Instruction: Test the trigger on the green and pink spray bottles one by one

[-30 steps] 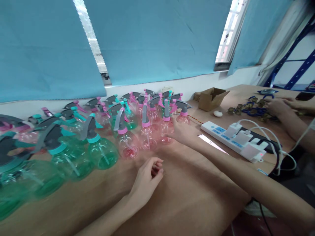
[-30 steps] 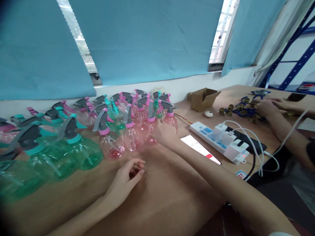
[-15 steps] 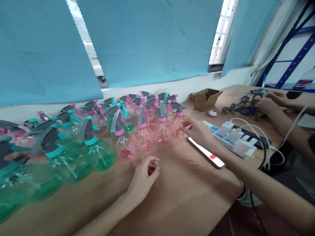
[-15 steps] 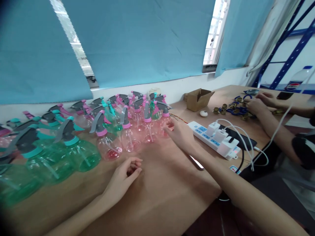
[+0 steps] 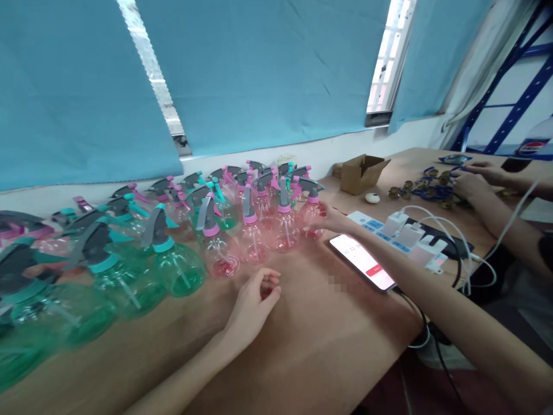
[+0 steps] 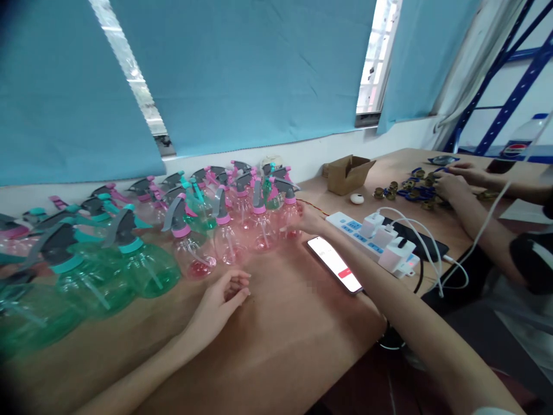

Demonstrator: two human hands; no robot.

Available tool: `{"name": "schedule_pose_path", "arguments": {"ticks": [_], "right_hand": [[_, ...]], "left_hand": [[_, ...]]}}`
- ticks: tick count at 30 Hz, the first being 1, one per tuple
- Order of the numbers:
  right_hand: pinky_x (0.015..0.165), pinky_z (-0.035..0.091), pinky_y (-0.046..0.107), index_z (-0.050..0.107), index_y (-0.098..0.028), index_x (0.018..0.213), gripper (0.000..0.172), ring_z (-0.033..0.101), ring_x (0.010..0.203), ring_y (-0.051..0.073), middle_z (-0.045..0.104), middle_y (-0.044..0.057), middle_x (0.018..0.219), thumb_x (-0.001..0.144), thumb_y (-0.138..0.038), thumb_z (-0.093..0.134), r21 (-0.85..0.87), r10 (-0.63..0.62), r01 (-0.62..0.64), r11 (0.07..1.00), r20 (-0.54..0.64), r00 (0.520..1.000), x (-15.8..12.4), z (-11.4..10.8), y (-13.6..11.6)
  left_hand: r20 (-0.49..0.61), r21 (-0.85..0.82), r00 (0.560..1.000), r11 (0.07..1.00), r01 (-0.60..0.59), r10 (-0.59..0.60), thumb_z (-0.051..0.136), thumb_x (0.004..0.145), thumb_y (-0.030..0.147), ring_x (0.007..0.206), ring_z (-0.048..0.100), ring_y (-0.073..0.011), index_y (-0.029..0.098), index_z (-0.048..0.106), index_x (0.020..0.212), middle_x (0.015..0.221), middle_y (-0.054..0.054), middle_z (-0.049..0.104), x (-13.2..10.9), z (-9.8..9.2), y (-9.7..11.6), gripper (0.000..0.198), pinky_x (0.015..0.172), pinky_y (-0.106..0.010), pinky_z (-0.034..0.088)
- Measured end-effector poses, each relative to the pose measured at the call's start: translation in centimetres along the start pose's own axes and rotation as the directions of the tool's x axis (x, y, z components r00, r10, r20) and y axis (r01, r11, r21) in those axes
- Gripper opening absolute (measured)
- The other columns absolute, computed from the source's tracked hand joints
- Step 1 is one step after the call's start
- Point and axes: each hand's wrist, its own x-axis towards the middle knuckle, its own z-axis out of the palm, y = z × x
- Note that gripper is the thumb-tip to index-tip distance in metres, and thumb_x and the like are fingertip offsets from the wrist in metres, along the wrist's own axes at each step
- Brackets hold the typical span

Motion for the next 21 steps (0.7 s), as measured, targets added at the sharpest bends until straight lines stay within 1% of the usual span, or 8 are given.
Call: {"name": "schedule_pose_path", "arguments": {"ticks": [4,7,11,13,16,17,21], "right_hand": [[0.082,0.048,0.041,0.051,-0.017,0.115,0.070,0.061,0.094,0.028,0.062,0.012,0.109,0.054,-0.038,0.077,-0.021,0.018,-0.020,1.000,-0.082,0.996,-0.3,-0.1,-0.1],[0.084,0.046,0.045,0.050,-0.017,0.115,0.070,0.059,0.096,0.031,0.061,0.013,0.107,0.054,-0.041,0.076,-0.049,0.041,-0.049,0.998,-0.160,0.986,-1.2,-1.3,-0.6],[0.079,0.047,0.046,0.049,-0.017,0.115,0.069,0.060,0.092,0.033,0.062,0.012,0.103,0.056,-0.044,0.074,-0.069,0.061,-0.075,0.995,-0.185,0.981,-4.1,-3.2,-2.2],[0.077,0.047,0.045,0.048,-0.017,0.116,0.068,0.060,0.091,0.032,0.062,0.012,0.103,0.059,-0.045,0.072,-0.089,0.067,-0.084,0.992,-0.183,0.981,-6.1,-3.5,-3.2],[0.079,0.047,0.043,0.047,-0.019,0.115,0.064,0.059,0.094,0.030,0.060,0.012,0.109,0.062,-0.043,0.072,-0.096,0.009,-0.024,0.995,-0.152,0.988,-8.9,-2.7,-4.8],[0.079,0.047,0.042,0.046,-0.019,0.116,0.063,0.059,0.094,0.030,0.060,0.012,0.109,0.063,-0.043,0.071,-0.083,0.003,-0.017,0.996,-0.164,0.986,-9.7,-2.2,-5.2],[0.078,0.047,0.042,0.042,-0.023,0.118,0.062,0.059,0.095,0.029,0.059,0.009,0.110,0.068,-0.047,0.068,-0.093,-0.045,0.038,0.995,-0.075,0.996,-11.6,0.0,-6.2]], "left_hand": [[0.004,-0.005,1.000,1.000,-0.002,0.002,0.049,0.082,0.019,0.084,0.057,-0.0170,0.019,0.051,0.098,0.096,-0.005,0.056,-0.1,0.1,-0.3,0.017,0.080,-0.034,0.047],[0.010,-0.008,1.000,1.000,-0.005,0.005,0.050,0.081,0.019,0.083,0.057,-0.0165,0.020,0.052,0.098,0.094,-0.004,0.056,-0.1,0.2,-0.2,0.017,0.078,-0.033,0.047],[0.013,-0.009,1.000,1.000,-0.009,0.009,0.050,0.081,0.019,0.082,0.058,-0.0160,0.020,0.052,0.097,0.092,-0.004,0.057,-0.1,0.1,0.0,0.017,0.078,-0.033,0.047],[0.014,-0.007,1.000,1.000,-0.010,0.010,0.050,0.080,0.020,0.081,0.058,-0.0163,0.020,0.052,0.097,0.091,-0.003,0.057,-0.2,0.0,0.2,0.016,0.078,-0.033,0.048],[0.014,-0.003,1.000,1.000,-0.021,0.021,0.050,0.081,0.020,0.083,0.058,-0.0167,0.020,0.053,0.096,0.090,-0.003,0.058,-0.2,0.0,0.4,0.015,0.079,-0.034,0.048],[0.013,-0.002,1.000,1.000,-0.025,0.025,0.050,0.081,0.020,0.084,0.058,-0.0168,0.021,0.053,0.096,0.091,-0.003,0.058,-0.2,-0.1,0.5,0.015,0.080,-0.034,0.048],[-0.002,0.005,0.999,0.999,-0.033,0.033,0.049,0.083,0.021,0.087,0.058,-0.0171,0.020,0.053,0.096,0.094,-0.004,0.057,-0.4,0.0,0.8,0.014,0.082,-0.035,0.048]]}}
